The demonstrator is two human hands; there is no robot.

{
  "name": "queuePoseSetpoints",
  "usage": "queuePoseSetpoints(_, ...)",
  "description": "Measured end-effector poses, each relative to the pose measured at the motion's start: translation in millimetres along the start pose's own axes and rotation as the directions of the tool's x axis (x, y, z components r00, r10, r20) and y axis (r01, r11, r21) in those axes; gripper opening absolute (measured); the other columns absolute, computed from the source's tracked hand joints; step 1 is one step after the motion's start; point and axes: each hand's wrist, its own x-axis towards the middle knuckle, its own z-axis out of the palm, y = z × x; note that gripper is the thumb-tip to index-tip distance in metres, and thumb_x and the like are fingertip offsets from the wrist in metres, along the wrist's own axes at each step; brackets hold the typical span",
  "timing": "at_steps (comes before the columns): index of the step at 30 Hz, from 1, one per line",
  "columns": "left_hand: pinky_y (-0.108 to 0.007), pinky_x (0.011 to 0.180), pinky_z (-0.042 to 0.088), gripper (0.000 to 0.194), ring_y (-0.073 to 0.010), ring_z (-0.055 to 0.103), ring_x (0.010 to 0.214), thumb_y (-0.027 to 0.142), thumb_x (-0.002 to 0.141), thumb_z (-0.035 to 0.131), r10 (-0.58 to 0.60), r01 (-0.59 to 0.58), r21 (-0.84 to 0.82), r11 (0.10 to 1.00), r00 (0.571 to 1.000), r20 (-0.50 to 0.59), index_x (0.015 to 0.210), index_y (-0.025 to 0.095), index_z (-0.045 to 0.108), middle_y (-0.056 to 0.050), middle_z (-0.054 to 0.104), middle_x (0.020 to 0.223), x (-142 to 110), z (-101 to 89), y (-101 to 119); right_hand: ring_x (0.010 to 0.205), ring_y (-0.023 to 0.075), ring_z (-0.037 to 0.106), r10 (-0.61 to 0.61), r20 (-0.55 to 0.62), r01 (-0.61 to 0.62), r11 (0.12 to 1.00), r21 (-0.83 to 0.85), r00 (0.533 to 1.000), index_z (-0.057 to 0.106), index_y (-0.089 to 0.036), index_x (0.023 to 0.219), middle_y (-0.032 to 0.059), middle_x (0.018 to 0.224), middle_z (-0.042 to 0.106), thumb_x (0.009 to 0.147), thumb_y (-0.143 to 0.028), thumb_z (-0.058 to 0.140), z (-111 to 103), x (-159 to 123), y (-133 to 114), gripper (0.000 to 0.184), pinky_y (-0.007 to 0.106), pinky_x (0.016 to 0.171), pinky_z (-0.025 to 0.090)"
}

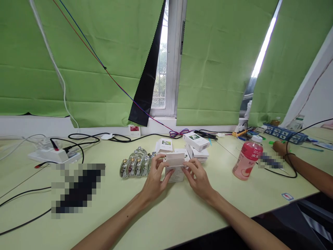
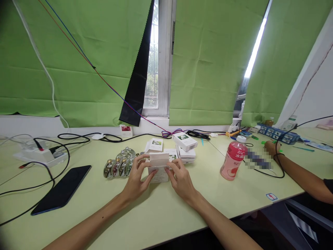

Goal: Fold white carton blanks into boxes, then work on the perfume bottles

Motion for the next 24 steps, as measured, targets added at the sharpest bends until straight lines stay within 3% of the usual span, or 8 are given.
queuePoseSetpoints(12,-0.035,0.091,0.053,0.017,-0.0179,0.060,0.108,0.012,0.093,0.057,-0.005,0.005,-0.024,1.000,1.000,-0.006,0.106,0.022,0.052,-0.011,0.039,0.130,-1.3,2.2,-0.4,0.072,0.0141,0.053,-0.074,-0.019,0.074,0.997,-0.003,0.997,0.059,-0.024,0.112,0.0048,0.094,0.047,0.100,-0.013,0.048,-0.2,-0.3,-1.4,0.019,0.024,0.054,0.048)
queuePoseSetpoints(24,-0.043,0.096,0.054,0.037,-0.0252,0.048,0.127,0.018,0.090,0.063,-0.017,0.017,0.002,1.000,0.998,-0.060,0.121,0.025,0.044,-0.013,0.043,0.129,0.1,3.1,-1.6,0.068,0.0125,0.057,-0.002,0.000,0.002,0.999,0.052,1.000,0.050,-0.025,0.125,0.0055,0.100,0.051,0.099,-0.017,0.051,1.4,-4.6,0.1,0.028,0.024,0.049,0.047)
